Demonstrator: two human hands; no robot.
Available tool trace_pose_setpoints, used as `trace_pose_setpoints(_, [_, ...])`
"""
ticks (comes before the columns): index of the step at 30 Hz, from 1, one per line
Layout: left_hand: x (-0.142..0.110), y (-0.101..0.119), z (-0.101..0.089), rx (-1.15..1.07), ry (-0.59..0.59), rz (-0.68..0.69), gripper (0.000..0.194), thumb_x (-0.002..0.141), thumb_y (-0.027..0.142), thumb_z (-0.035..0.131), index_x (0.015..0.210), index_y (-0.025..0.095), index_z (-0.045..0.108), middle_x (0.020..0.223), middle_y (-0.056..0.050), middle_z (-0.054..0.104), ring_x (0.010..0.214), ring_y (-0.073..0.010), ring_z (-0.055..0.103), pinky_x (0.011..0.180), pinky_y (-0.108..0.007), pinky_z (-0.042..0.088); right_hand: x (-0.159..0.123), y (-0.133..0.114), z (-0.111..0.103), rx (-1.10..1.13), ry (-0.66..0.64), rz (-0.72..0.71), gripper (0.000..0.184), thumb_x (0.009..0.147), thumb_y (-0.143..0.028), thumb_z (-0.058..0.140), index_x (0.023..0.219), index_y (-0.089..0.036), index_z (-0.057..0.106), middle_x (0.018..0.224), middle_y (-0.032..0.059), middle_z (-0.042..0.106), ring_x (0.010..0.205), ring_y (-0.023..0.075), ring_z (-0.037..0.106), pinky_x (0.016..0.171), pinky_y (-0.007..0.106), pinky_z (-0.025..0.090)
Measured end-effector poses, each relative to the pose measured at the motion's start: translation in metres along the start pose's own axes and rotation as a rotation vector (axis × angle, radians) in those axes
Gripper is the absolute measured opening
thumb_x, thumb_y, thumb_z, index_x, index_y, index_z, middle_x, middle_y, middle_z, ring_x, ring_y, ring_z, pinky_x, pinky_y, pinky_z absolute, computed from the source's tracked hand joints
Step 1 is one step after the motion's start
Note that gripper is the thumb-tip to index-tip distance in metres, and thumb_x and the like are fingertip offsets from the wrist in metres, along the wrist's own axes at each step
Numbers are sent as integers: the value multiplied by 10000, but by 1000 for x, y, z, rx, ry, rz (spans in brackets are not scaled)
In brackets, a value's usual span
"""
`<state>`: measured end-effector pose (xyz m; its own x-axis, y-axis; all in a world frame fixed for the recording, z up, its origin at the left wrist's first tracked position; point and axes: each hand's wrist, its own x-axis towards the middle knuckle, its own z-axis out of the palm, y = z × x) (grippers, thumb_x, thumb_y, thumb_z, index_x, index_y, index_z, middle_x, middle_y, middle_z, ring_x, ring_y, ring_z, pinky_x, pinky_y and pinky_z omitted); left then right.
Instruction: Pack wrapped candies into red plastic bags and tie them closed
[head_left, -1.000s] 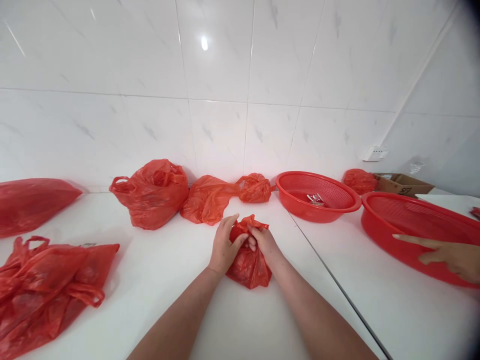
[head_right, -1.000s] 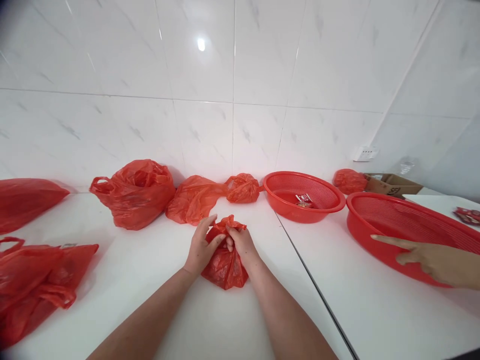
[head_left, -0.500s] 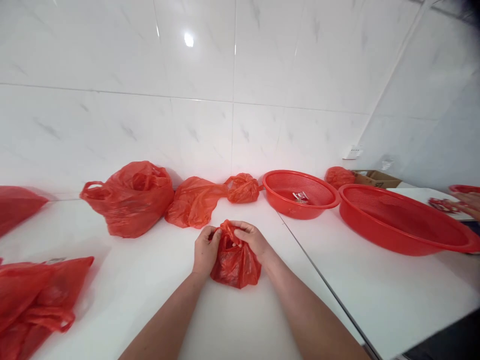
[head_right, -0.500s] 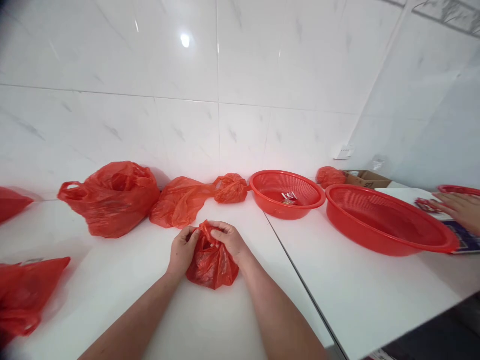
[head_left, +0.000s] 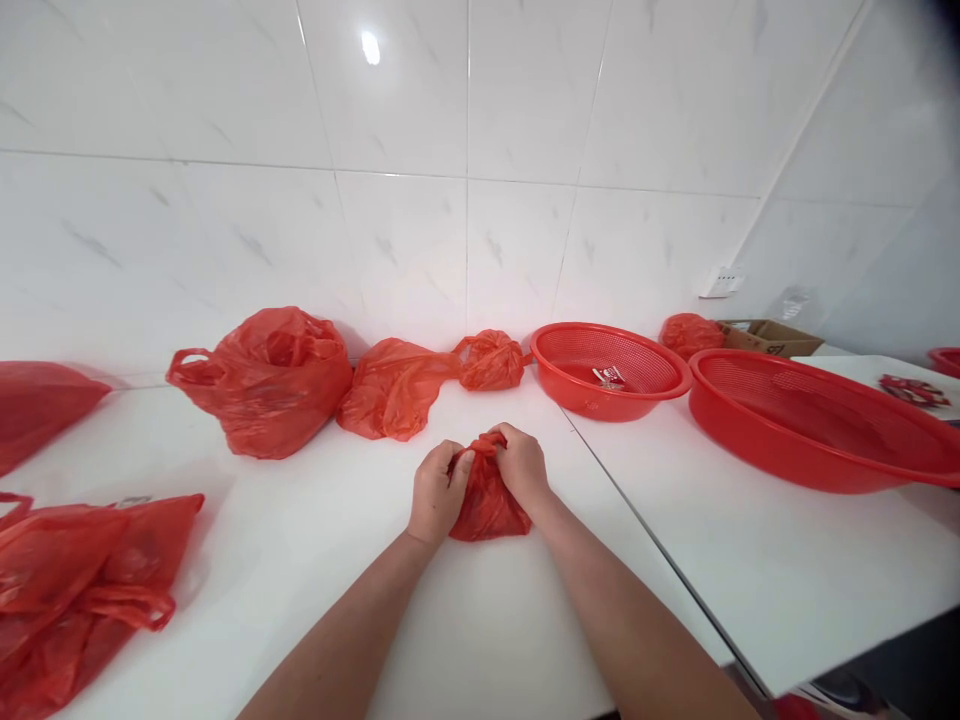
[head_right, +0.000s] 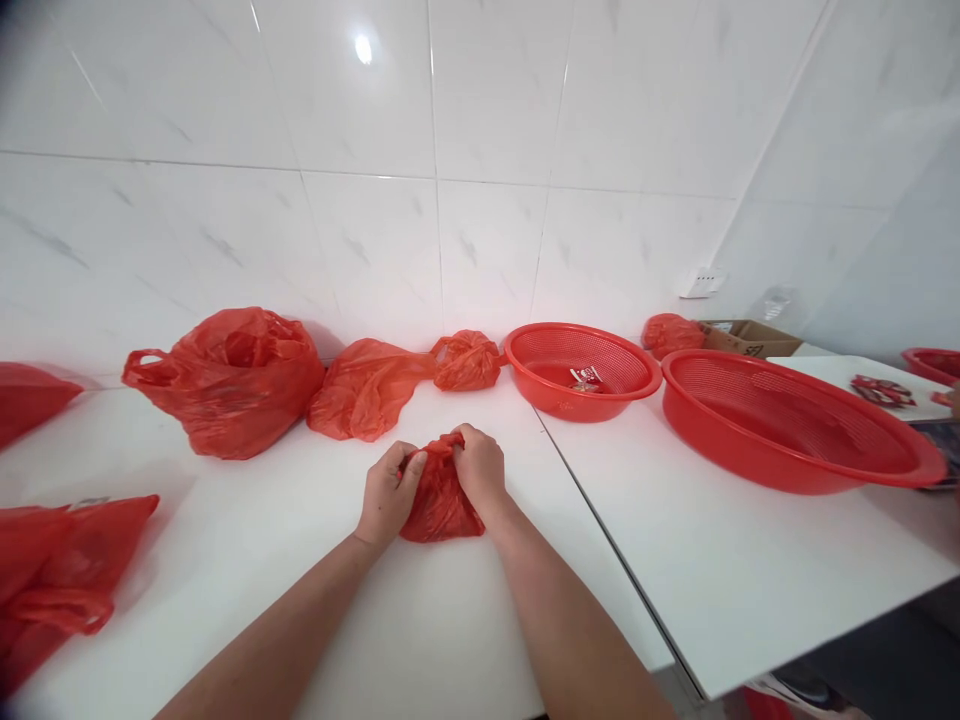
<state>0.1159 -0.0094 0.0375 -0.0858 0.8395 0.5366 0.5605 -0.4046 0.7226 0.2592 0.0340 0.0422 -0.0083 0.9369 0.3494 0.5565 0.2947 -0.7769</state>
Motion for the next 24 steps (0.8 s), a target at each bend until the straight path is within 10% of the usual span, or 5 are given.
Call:
trace_pose_setpoints(13, [3, -16, 1, 108, 1, 157, 57, 857, 222, 532, 803, 210, 545, 777, 0, 610, 737, -162, 543, 700, -294, 447, 12, 10, -18, 1015, -364, 244, 335, 663, -207, 564, 979, -194, 672, 821, 7, 676, 730, 147, 615, 727, 282, 475])
trace_pose_setpoints(24, [15, -31, -24, 167, 119, 311, 114, 905, 195, 437, 809, 202, 498, 938, -62, 596, 888, -188, 547, 800, -343, 452, 32, 50, -28, 1063, 177, 417, 251, 533, -128, 664, 749, -208, 563, 628, -52, 604, 537, 80, 555, 493, 183, 450])
